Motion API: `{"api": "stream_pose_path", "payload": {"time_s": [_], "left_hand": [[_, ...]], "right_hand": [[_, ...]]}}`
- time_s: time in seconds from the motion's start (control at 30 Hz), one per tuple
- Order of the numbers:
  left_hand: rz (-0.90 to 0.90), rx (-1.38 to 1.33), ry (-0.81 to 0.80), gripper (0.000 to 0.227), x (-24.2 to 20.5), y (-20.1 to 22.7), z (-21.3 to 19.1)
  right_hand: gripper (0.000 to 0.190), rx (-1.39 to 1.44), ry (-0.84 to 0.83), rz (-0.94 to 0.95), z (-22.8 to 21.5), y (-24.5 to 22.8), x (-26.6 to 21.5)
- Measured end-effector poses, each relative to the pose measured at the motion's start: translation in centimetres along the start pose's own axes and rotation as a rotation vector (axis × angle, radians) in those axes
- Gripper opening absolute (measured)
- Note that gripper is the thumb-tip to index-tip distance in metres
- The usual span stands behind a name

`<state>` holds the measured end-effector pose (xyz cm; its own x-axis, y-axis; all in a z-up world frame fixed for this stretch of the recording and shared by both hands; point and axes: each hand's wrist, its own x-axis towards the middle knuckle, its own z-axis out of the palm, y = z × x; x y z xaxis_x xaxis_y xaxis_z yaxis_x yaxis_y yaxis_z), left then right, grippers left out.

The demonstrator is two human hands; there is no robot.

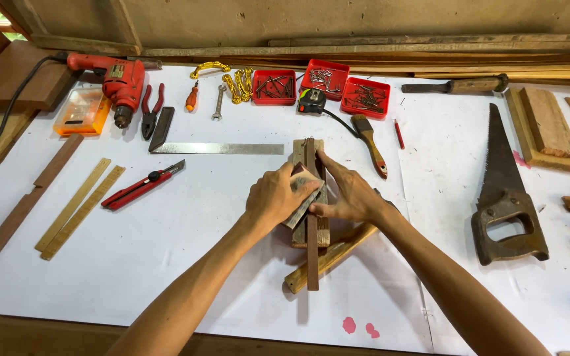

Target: Measure, mark, and prepare small wooden pieces on a workbench using a pencil and utility knife.

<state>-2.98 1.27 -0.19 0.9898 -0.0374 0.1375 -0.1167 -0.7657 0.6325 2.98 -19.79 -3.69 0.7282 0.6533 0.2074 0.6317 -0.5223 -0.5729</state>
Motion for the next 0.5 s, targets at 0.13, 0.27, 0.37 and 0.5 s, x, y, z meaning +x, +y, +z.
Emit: {"api": "stream_pose_path", "payload": {"time_s": [0.13, 0.27, 0.37, 0.5], "left_hand": [[-0.041, 0.01, 0.007, 0.053, 2.1, 0.3, 0.2], [-0.036, 0.05, 0.139, 0.053, 6.5, -0.6, 1.2], [-0.045, -0.007, 0.181, 0.052, 9.7, -1.2, 2.0], [0.023, 0.045, 0.277, 0.051, 10.6, -2.0, 2.7]], "right_hand": [[0.136, 0.121, -0.034, 0.143, 0.3, -0.9, -0.2], [0.137, 0.168, 0.026, 0.03, 0.5, -0.6, -0.3], [0.14, 0.166, 0.004, 0.076, -0.3, -1.4, 0.1], [0.141, 0.15, -0.01, 0.098, 0.0, -0.8, 0.1]]}}
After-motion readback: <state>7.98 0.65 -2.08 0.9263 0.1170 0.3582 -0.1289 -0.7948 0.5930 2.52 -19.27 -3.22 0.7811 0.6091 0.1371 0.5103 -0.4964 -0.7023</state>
